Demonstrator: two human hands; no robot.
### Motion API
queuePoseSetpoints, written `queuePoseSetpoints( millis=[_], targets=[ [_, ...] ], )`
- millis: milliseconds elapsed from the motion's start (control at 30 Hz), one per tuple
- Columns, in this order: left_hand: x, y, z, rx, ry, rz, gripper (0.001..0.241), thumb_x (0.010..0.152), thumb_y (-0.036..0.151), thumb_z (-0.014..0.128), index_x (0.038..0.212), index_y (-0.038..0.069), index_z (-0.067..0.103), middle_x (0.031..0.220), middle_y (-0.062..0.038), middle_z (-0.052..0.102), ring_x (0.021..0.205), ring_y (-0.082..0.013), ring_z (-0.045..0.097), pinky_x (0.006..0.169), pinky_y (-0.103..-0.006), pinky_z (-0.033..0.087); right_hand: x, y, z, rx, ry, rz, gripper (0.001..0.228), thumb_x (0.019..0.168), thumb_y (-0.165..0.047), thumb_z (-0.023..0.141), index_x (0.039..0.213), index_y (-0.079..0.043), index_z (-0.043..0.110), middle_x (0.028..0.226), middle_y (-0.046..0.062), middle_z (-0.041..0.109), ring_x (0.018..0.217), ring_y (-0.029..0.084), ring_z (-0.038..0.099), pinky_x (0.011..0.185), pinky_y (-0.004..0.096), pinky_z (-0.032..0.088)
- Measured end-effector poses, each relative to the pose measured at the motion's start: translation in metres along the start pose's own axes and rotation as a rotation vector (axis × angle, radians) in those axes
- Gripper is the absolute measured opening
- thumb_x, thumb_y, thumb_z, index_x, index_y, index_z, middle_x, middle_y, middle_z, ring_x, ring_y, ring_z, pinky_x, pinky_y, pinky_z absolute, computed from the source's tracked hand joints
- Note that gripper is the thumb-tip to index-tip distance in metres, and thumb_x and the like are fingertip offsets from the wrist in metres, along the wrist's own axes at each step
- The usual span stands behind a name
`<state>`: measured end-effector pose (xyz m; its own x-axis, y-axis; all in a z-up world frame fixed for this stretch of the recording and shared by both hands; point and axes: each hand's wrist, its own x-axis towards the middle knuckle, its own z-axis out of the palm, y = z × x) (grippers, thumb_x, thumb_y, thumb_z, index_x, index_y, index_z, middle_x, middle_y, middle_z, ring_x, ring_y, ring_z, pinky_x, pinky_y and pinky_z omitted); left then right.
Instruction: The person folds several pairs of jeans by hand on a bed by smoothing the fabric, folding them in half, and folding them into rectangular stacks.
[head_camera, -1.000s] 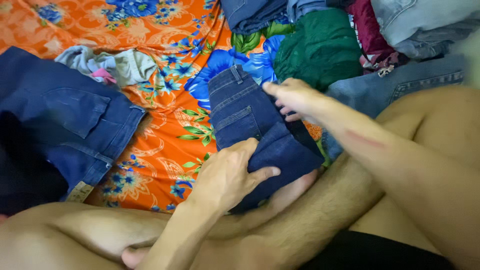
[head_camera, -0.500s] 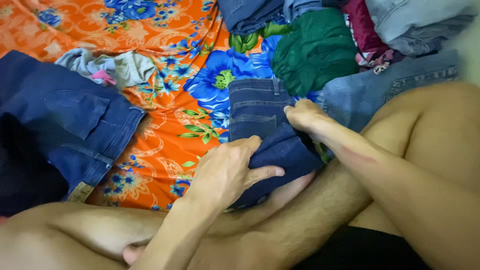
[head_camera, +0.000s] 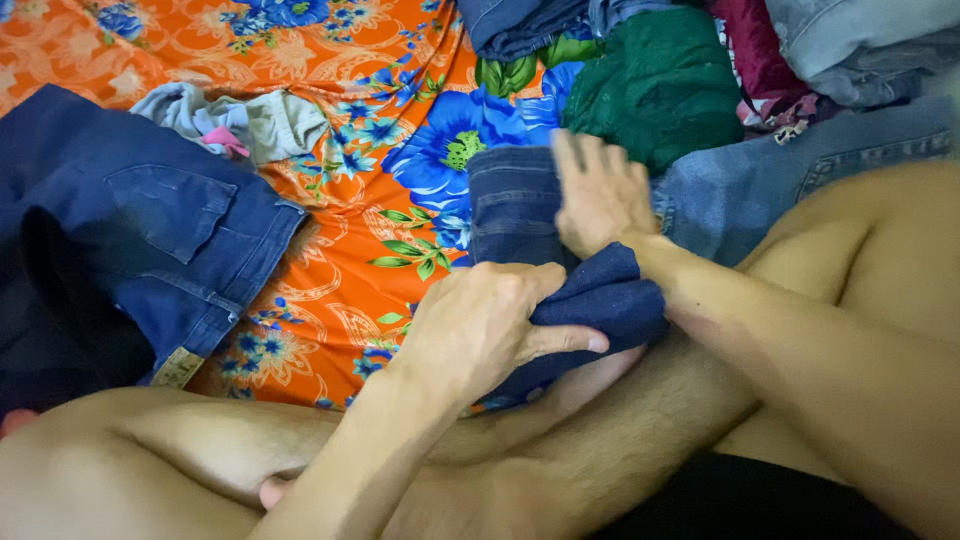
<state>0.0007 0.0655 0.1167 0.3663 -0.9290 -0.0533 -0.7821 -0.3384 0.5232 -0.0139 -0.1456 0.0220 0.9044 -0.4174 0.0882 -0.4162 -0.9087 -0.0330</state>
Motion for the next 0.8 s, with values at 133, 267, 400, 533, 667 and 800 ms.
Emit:
queuePoseSetpoints(
  millis=[133, 267, 400, 533, 667, 800],
  targets=[
    [0.006, 0.002, -0.011, 0.03, -0.046, 0.003, 0.05, 0.08, 0.065, 0.069, 0.084, 0.015, 0.063, 0.078, -0.012, 0.07, 0.086, -0.0413, 0.073, 0.072, -0.0538, 0.058, -0.003, -0.012, 0.018, -0.001, 0.09, -0.451, 0.077, 0.091, -0.029, 0.058, 0.16, -0.01, 0.029, 0.15, 0.021, 0.038, 0.137, 0.039, 0.036, 0.107, 0.059, 0.04],
    [0.003, 0.0, -0.024, 0.16, -0.077, 0.006, 0.053, 0.079, 0.07, 0.066, 0.095, 0.019, 0.072, 0.08, -0.013, 0.073, 0.085, -0.0437, 0.071, 0.071, -0.0574, 0.055, -0.005, -0.03, 0.029, 0.085, -0.407, -0.211, 0.075, 0.101, -0.054, 0.022, 0.164, -0.023, -0.005, 0.17, 0.007, 0.007, 0.156, 0.03, 0.003, 0.124, 0.055, 0.005],
    [0.004, -0.001, -0.024, 0.245, -0.124, -0.006, 0.065, 0.079, 0.075, 0.063, 0.119, 0.025, 0.074, 0.084, -0.02, 0.074, 0.085, -0.0484, 0.068, 0.073, -0.0608, 0.052, -0.009, -0.041, 0.035, -0.065, -0.498, -0.128, 0.078, 0.1, -0.057, 0.021, 0.162, -0.024, -0.013, 0.172, 0.001, -0.008, 0.158, 0.025, -0.009, 0.123, 0.054, 0.003],
    [0.012, 0.002, -0.029, 0.276, -0.108, -0.017, 0.075, 0.077, 0.075, 0.064, 0.138, 0.031, 0.064, 0.084, -0.025, 0.072, 0.082, -0.0499, 0.068, 0.07, -0.0603, 0.054, 0.003, -0.032, 0.046, -0.024, -0.452, -0.126, 0.075, 0.099, -0.055, 0.018, 0.162, -0.025, -0.008, 0.172, 0.002, -0.002, 0.158, 0.028, -0.003, 0.122, 0.055, 0.007],
    [0.026, -0.002, -0.04, 0.245, -0.209, -0.101, 0.069, 0.075, 0.076, 0.065, 0.117, 0.023, 0.071, 0.094, -0.022, 0.072, 0.094, -0.0475, 0.067, 0.075, -0.0606, 0.054, 0.006, -0.017, -0.015, 0.625, -0.585, 0.078, 0.055, 0.094, -0.051, 0.046, 0.136, -0.016, 0.042, 0.139, 0.004, 0.046, 0.126, 0.022, 0.037, 0.103, 0.045, 0.031],
    [0.062, -0.025, -0.041, 0.243, -0.261, -0.055, 0.064, 0.074, 0.075, 0.067, 0.096, 0.015, 0.074, 0.09, -0.016, 0.075, 0.089, -0.0384, 0.071, 0.071, -0.0487, 0.051, -0.031, 0.017, -0.066, 1.653, -0.753, 0.595, 0.099, 0.083, -0.085, 0.022, 0.115, -0.005, 0.07, 0.104, 0.019, 0.074, 0.084, 0.034, 0.066, 0.071, 0.047, 0.046]
  ],
)
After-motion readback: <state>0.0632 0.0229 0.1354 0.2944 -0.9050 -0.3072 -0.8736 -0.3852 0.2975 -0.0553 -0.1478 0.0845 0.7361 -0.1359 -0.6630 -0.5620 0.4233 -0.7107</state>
